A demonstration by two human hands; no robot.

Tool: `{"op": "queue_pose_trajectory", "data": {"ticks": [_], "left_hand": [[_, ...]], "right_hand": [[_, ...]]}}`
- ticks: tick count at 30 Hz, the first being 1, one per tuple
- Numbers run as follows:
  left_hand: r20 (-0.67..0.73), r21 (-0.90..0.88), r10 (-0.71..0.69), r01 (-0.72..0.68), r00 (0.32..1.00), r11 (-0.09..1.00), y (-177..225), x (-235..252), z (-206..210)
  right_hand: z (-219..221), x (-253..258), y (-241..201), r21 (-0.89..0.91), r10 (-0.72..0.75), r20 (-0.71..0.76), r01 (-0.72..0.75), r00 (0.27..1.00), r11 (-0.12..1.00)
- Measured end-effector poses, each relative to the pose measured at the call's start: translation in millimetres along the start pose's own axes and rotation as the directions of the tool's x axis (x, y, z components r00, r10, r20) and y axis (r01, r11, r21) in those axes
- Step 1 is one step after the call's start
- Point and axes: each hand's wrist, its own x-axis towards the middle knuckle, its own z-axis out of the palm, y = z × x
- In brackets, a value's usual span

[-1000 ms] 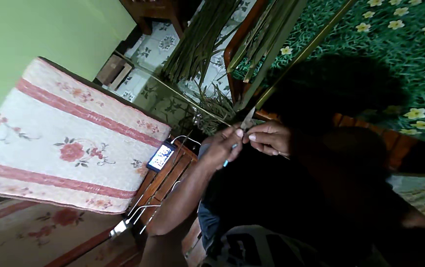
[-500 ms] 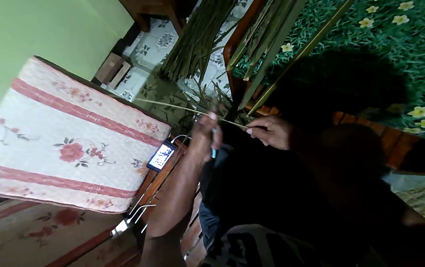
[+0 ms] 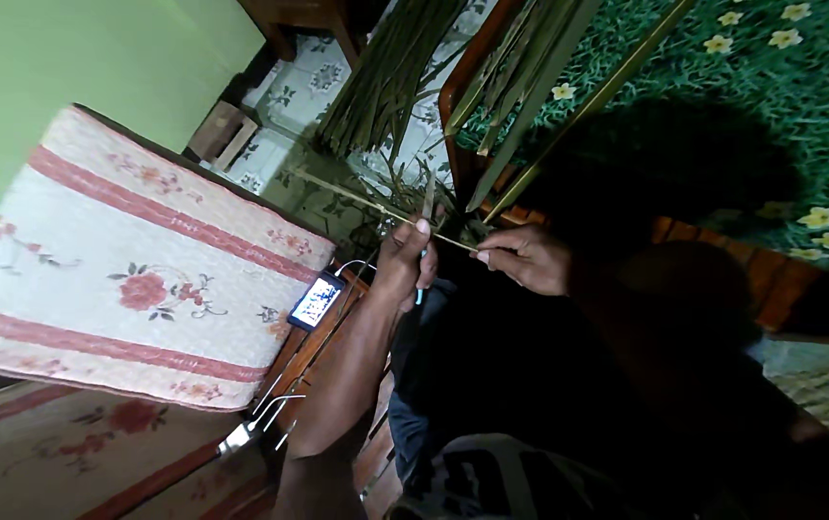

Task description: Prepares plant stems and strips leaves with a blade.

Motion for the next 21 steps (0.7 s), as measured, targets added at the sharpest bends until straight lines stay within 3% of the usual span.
{"op": "queue_pose_trajectory", "data": {"ticks": [3, 6, 8, 12, 16, 19, 21], "left_hand": [[-0.019, 0.031, -0.053, 0.054, 0.998, 0.998, 1, -5, 6], [-0.152, -0.016, 0.075, -0.078, 0.986, 0.997, 24, -3, -22], [-0.129, -0.071, 0.113, -0.123, 0.985, 0.990, 32, -4, -37], [-0.003, -0.051, 0.082, -0.082, 0.997, 0.995, 38, -13, -33], [-0.082, -0.002, 0.198, -0.199, 0.977, 0.980, 74, -14, -75], [-0.145, 0.087, 0.270, -0.260, 0.952, 0.962, 109, -23, -103], [-0.165, 0.122, 0.315, -0.298, 0.934, 0.947, 136, -33, -118]], "right_hand": [[-4, -2, 4, -0.039, 0.000, 0.022, 0.001, 1.000, 0.999], [-7, -7, 16, -0.059, -0.067, 0.000, 0.067, 0.998, 0.996], [-10, -7, 20, -0.052, -0.085, 0.015, 0.086, 0.996, 0.995], [-15, -5, 30, -0.023, -0.082, 0.073, 0.084, 0.994, 0.996], [-24, -12, 37, -0.150, -0.161, -0.057, 0.151, 0.985, 0.977], [-41, -15, 41, -0.187, -0.081, -0.068, 0.067, 0.994, 0.980], [-49, -17, 55, -0.238, -0.121, -0.097, 0.095, 0.988, 0.967]]}}
